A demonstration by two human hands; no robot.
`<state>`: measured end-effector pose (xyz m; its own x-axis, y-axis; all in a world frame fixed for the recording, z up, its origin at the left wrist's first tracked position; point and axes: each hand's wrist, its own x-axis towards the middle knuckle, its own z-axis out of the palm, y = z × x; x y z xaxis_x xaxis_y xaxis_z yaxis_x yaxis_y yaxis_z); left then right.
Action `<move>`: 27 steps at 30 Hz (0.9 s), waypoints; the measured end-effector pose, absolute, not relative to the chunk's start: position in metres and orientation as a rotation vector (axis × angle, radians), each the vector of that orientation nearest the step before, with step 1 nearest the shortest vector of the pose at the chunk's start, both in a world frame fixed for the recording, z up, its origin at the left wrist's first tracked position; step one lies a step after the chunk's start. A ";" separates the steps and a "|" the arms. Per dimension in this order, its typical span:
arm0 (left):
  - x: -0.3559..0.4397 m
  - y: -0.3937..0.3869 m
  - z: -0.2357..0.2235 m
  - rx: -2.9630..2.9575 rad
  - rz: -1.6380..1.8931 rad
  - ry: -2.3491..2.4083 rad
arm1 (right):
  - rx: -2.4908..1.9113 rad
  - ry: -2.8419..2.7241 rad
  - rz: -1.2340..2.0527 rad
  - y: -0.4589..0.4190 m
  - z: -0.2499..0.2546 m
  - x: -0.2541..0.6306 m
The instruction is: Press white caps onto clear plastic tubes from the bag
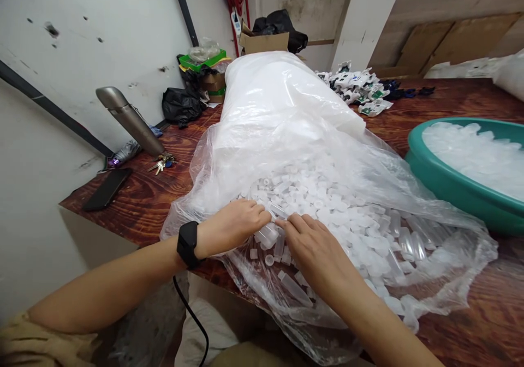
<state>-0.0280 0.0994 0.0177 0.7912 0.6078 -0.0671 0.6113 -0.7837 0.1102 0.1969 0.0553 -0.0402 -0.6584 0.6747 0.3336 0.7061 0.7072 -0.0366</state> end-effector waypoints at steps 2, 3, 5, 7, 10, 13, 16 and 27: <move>-0.033 0.098 0.018 2.809 0.027 1.021 | -1.100 -2.585 -0.130 0.055 -0.039 0.195; -0.037 0.097 0.019 2.793 0.058 1.051 | -1.111 -2.576 -0.122 0.054 -0.039 0.194; -0.043 0.090 0.020 2.683 0.234 1.115 | -1.136 -2.543 -0.092 0.054 -0.035 0.192; -0.047 0.080 0.020 2.361 0.548 1.157 | -1.159 -2.485 -0.039 0.053 -0.030 0.192; -0.043 0.059 0.018 1.578 0.876 1.138 | -1.194 -2.328 0.089 0.049 -0.019 0.195; -0.030 0.040 0.014 0.962 0.961 1.014 | -1.202 -1.990 0.448 0.038 -0.014 0.195; -0.014 0.025 0.009 0.576 1.075 0.900 | -1.200 -1.610 0.808 0.020 -0.021 0.189; 0.011 -0.003 0.001 0.393 1.319 0.855 | -1.152 -1.655 0.545 -0.012 -0.019 0.163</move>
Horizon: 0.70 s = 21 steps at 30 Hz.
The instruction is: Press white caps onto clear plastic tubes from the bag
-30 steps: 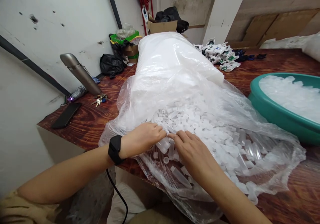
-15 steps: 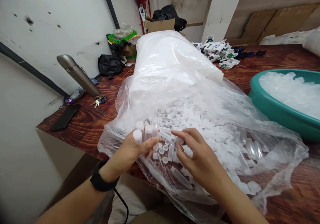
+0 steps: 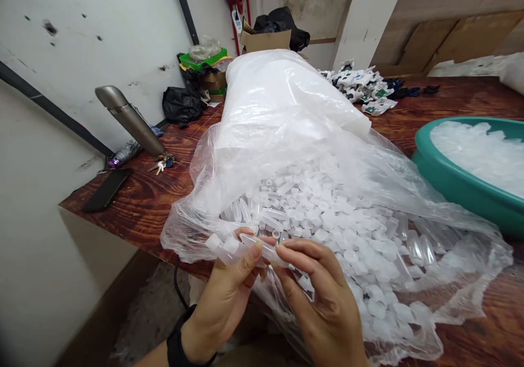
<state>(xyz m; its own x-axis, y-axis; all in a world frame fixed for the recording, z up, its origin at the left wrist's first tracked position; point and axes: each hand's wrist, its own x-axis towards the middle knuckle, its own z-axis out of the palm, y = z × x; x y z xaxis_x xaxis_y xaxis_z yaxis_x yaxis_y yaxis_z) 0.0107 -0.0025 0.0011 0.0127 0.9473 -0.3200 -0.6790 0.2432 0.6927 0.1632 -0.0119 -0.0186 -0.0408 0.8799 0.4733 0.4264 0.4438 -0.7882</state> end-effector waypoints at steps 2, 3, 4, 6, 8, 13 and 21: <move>0.009 -0.006 -0.001 0.457 1.334 0.883 | -1.142 -1.747 0.446 -0.014 -0.017 0.168; 0.009 -0.008 -0.002 0.471 1.341 0.892 | -1.135 -1.764 0.443 -0.016 -0.018 0.169; 0.009 -0.011 -0.003 0.472 1.345 0.894 | -1.131 -1.760 0.459 -0.018 -0.019 0.170; 0.009 -0.015 -0.006 0.452 1.339 0.888 | -1.139 -1.721 0.514 -0.022 -0.022 0.172; 0.008 -0.019 -0.007 0.470 1.321 0.885 | -1.161 -1.701 0.557 -0.026 -0.025 0.172; -0.005 -0.020 -0.005 0.900 1.234 0.959 | -1.176 -1.775 0.491 -0.035 -0.026 0.172; -0.003 -0.021 0.002 0.858 1.179 0.810 | -1.217 -1.594 1.127 -0.037 -0.015 0.171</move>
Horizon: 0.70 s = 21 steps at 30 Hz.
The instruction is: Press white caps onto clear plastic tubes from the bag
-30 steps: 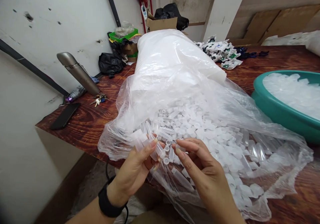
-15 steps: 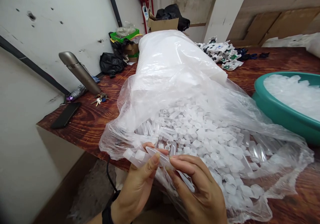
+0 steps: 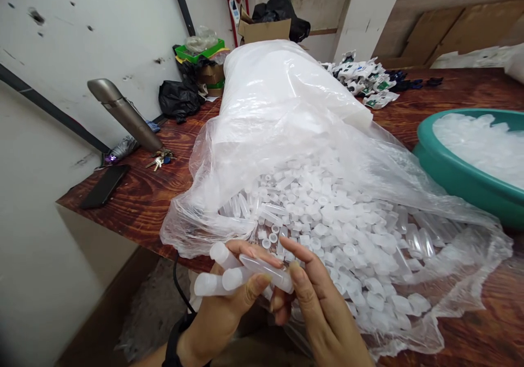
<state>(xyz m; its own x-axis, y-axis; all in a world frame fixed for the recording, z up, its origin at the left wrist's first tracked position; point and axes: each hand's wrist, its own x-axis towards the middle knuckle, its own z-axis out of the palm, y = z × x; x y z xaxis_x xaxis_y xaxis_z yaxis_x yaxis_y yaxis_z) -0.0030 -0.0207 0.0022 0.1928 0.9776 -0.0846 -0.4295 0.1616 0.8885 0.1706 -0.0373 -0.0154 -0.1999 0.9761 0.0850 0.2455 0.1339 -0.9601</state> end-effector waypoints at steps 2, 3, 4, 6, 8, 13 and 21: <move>-0.001 -0.021 0.002 0.852 1.204 0.897 | -1.236 -1.590 1.056 -0.039 -0.017 0.170; 0.000 -0.021 0.002 0.856 1.214 0.933 | -1.275 -1.589 0.965 -0.040 -0.018 0.170; 0.001 -0.021 0.002 0.842 1.205 0.932 | -1.313 -1.587 0.898 -0.041 -0.021 0.171; 0.002 -0.022 0.000 0.780 1.149 0.851 | -1.326 -1.623 0.917 -0.041 -0.027 0.172; 0.002 -0.023 -0.002 0.744 1.136 0.827 | -1.253 -1.682 0.930 -0.041 -0.033 0.175; 0.001 -0.026 -0.011 0.818 1.211 0.973 | -1.303 -1.684 0.806 -0.043 -0.041 0.172; -0.003 -0.024 -0.011 0.910 1.183 1.083 | -1.179 -1.643 1.102 -0.038 -0.026 0.164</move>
<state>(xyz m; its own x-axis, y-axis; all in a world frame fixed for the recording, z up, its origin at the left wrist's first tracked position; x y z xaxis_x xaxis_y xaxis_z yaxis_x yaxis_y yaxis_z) -0.0025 -0.0241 -0.0111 0.0393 0.9858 -0.1633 -0.2496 0.1679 0.9537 0.1635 -0.0385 -0.0262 -0.2315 0.9652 0.1217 0.2539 0.1807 -0.9502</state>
